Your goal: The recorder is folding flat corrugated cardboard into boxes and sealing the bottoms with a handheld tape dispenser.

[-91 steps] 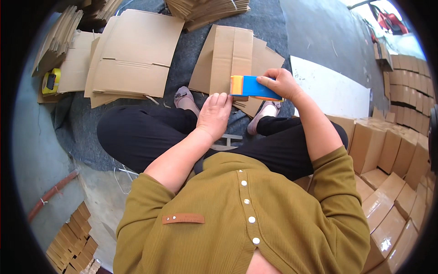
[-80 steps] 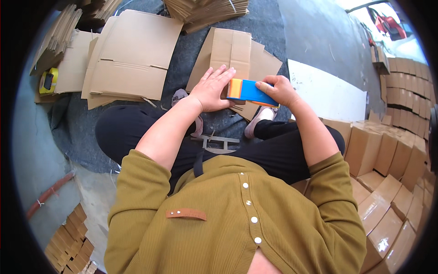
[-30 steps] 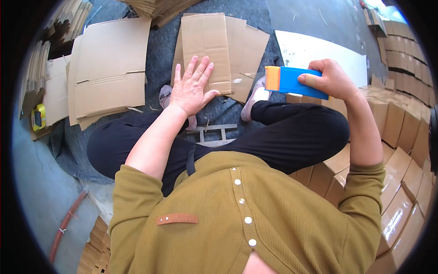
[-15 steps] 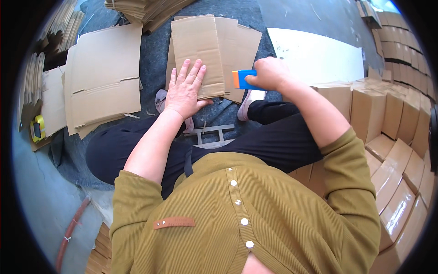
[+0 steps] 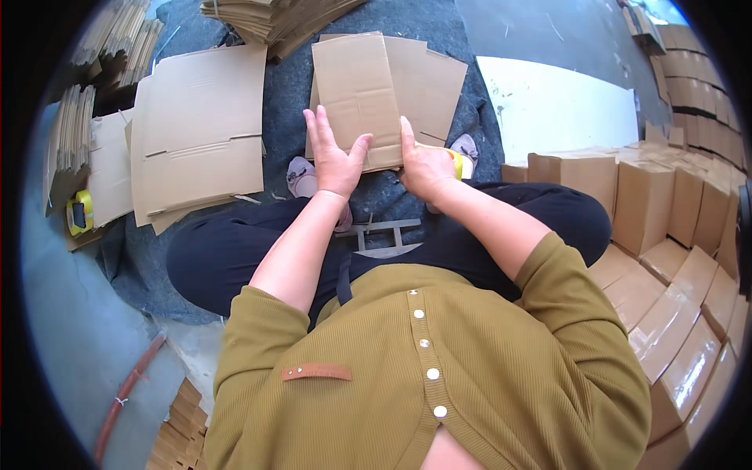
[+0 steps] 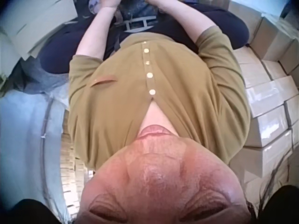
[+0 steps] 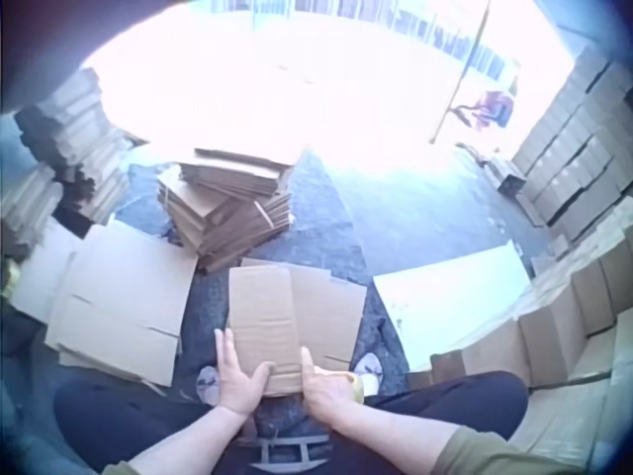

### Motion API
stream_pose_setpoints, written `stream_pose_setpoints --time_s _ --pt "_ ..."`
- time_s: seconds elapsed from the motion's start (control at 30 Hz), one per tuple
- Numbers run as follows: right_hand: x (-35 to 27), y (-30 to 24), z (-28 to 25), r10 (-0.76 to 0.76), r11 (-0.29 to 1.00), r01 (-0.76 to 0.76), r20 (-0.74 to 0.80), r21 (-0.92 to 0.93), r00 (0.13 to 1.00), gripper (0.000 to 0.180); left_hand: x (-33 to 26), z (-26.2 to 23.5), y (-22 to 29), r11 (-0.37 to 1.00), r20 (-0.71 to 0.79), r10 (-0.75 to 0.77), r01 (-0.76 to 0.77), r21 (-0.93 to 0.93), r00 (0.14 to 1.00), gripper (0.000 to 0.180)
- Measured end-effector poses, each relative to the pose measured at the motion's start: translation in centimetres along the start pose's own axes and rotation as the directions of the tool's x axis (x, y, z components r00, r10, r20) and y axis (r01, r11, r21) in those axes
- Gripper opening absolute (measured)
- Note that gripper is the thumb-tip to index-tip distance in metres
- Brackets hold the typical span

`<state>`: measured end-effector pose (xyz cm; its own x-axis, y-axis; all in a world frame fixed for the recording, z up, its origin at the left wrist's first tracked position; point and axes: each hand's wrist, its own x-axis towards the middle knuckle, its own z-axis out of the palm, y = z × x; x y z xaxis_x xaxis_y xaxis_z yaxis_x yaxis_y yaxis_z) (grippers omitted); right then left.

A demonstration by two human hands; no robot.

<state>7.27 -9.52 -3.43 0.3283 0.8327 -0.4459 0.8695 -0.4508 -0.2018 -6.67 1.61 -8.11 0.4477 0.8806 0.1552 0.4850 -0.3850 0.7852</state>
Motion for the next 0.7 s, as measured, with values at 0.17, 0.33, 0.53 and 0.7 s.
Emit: stream_pose_setpoints --time_s 0.17,0.33,0.53,0.7 --pt "1.4 1.8 4.7 -0.016 0.995 0.039 0.240 -0.092 0.971 0.076 0.0 0.0 -0.4 0.879 0.169 -0.333 0.370 -0.300 0.928 0.085" --pt "0.0 0.0 6.2 -0.115 0.951 0.233 0.469 -0.201 0.875 0.029 2.3 0.7 -2.1 0.899 -0.037 -0.412 0.399 -0.178 0.911 0.069" --pt "-0.4 -4.5 3.3 -0.185 0.981 0.192 0.400 0.022 0.898 0.033 14.2 0.9 0.9 0.955 0.073 0.153 -0.167 0.245 0.985 0.055" --pt "0.7 -2.7 0.0 -0.016 0.994 -0.029 0.387 0.108 0.922 0.046 19.0 0.6 2.3 0.861 0.317 -0.139 -0.044 0.507 0.938 0.062"
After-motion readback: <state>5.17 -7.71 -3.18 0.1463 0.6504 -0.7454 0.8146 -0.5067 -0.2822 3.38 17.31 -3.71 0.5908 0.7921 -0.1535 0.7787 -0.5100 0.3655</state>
